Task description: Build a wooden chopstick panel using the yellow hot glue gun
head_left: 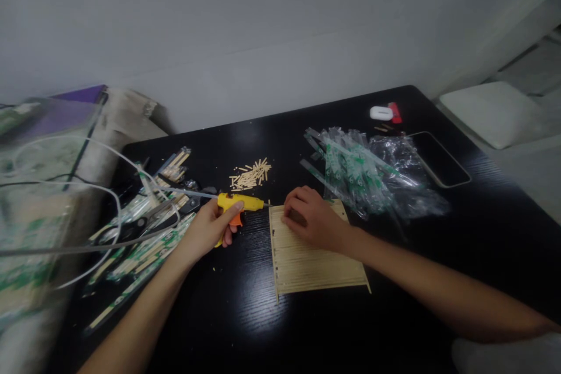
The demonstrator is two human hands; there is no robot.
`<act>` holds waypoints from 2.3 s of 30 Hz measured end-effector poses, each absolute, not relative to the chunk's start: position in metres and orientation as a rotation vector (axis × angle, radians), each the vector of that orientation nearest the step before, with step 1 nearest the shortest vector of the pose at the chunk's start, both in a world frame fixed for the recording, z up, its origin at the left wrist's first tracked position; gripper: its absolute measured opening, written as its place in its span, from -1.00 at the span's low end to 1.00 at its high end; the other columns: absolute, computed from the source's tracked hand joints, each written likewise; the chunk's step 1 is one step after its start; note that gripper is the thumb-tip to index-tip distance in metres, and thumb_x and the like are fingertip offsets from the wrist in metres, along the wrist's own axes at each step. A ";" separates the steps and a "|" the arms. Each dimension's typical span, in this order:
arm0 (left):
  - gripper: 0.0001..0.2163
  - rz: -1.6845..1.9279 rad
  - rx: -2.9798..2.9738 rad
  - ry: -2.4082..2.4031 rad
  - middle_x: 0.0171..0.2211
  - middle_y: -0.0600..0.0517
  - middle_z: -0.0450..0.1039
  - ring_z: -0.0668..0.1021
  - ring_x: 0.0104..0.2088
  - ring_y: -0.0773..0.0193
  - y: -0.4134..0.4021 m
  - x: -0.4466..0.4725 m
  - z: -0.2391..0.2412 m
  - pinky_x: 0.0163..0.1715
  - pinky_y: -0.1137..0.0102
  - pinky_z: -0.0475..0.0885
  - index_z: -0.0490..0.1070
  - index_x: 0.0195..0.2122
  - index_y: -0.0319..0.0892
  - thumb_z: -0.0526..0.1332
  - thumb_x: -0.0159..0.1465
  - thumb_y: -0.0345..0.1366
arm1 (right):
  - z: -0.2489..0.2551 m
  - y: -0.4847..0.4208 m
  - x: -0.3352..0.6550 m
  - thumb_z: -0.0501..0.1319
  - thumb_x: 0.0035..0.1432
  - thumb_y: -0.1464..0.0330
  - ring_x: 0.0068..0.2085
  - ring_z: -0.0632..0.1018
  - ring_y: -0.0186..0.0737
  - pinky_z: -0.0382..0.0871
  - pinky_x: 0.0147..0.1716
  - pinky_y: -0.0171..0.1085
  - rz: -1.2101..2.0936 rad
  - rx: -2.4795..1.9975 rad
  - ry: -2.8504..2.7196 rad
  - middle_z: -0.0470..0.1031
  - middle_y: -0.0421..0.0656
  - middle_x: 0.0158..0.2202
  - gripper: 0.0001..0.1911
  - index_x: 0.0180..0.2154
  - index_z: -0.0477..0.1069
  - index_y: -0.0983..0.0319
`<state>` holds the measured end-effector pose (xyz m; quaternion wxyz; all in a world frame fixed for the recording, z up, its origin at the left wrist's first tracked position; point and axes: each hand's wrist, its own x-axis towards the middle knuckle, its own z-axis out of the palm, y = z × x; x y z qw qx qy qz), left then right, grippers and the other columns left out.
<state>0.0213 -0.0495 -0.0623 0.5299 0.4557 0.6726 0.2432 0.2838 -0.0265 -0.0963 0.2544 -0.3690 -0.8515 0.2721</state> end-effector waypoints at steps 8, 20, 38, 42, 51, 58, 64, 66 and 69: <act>-0.66 0.533 1.123 1.623 -0.67 0.13 0.43 0.44 -0.76 0.38 -0.049 0.021 -0.060 -0.76 0.52 0.25 0.28 -0.39 -0.11 0.25 0.30 0.04 | -0.097 -0.027 0.283 0.26 0.27 0.43 -0.12 0.42 -0.10 0.28 -0.05 -0.08 0.732 -1.004 -2.301 0.47 -0.09 -0.16 -0.92 -0.29 0.38 0.20; -0.69 0.504 1.154 1.603 -0.66 0.14 0.43 0.43 -0.76 0.40 -0.050 0.019 -0.059 -0.76 0.53 0.26 0.29 -0.36 -0.13 0.22 0.34 0.00 | -0.095 -0.026 0.283 0.26 0.28 0.43 -0.11 0.42 -0.10 0.28 -0.03 -0.08 0.747 -1.011 -2.310 0.47 -0.08 -0.16 -0.94 -0.29 0.41 0.22; -0.63 0.358 1.217 1.477 -0.65 0.12 0.43 0.43 -0.74 0.42 -0.047 0.010 -0.058 -0.76 0.56 0.27 0.34 -0.43 -0.15 0.25 0.29 0.05 | -0.097 -0.026 0.284 0.27 0.27 0.43 -0.11 0.43 -0.09 0.28 -0.04 -0.07 0.749 -1.002 -2.299 0.47 -0.08 -0.16 -0.93 -0.29 0.40 0.21; -0.64 0.372 1.221 1.474 -0.62 0.11 0.45 0.43 -0.74 0.42 -0.047 0.010 -0.059 -0.77 0.55 0.29 0.34 -0.43 -0.16 0.28 0.26 0.05 | -0.098 -0.026 0.284 0.26 0.28 0.42 -0.12 0.42 -0.09 0.28 -0.05 -0.08 0.751 -0.996 -2.299 0.47 -0.08 -0.16 -0.93 -0.29 0.39 0.21; -0.66 0.491 1.170 1.541 -0.61 0.13 0.47 0.43 -0.76 0.40 -0.049 0.012 -0.066 -0.78 0.53 0.28 0.30 -0.35 -0.14 0.28 0.27 0.04 | -0.097 -0.025 0.284 0.28 0.27 0.44 -0.11 0.42 -0.09 0.29 -0.04 -0.08 0.761 -0.999 -2.298 0.46 -0.08 -0.16 -0.90 -0.31 0.38 0.22; -0.61 0.508 1.174 1.584 -0.64 0.13 0.46 0.44 -0.76 0.36 -0.049 0.015 -0.065 -0.77 0.51 0.29 0.30 -0.32 -0.14 0.27 0.24 0.11 | -0.094 -0.025 0.284 0.28 0.27 0.44 -0.11 0.43 -0.10 0.28 -0.03 -0.08 0.768 -1.003 -2.311 0.46 -0.08 -0.16 -0.90 -0.31 0.38 0.22; -0.67 0.507 1.198 1.583 -0.65 0.14 0.44 0.42 -0.77 0.40 -0.049 0.017 -0.064 -0.77 0.53 0.27 0.30 -0.38 -0.13 0.24 0.30 0.03 | -0.094 -0.025 0.284 0.26 0.28 0.44 -0.10 0.42 -0.09 0.28 -0.02 -0.08 0.774 -1.010 -2.308 0.46 -0.08 -0.15 -0.92 -0.30 0.38 0.21; -0.67 0.500 1.196 1.582 -0.66 0.14 0.43 0.42 -0.77 0.41 -0.049 0.017 -0.063 -0.77 0.54 0.26 0.30 -0.41 -0.13 0.23 0.31 0.01 | -0.094 -0.025 0.284 0.26 0.28 0.44 -0.10 0.42 -0.10 0.28 -0.02 -0.08 0.772 -1.007 -2.302 0.46 -0.08 -0.15 -0.92 -0.30 0.38 0.21; -0.67 0.481 1.198 1.574 -0.66 0.13 0.43 0.42 -0.77 0.41 -0.048 0.016 -0.062 -0.77 0.54 0.26 0.30 -0.42 -0.13 0.23 0.31 0.01 | -0.095 -0.025 0.284 0.26 0.29 0.43 -0.11 0.42 -0.10 0.28 -0.03 -0.09 0.774 -1.003 -2.303 0.46 -0.08 -0.16 -0.92 -0.29 0.38 0.21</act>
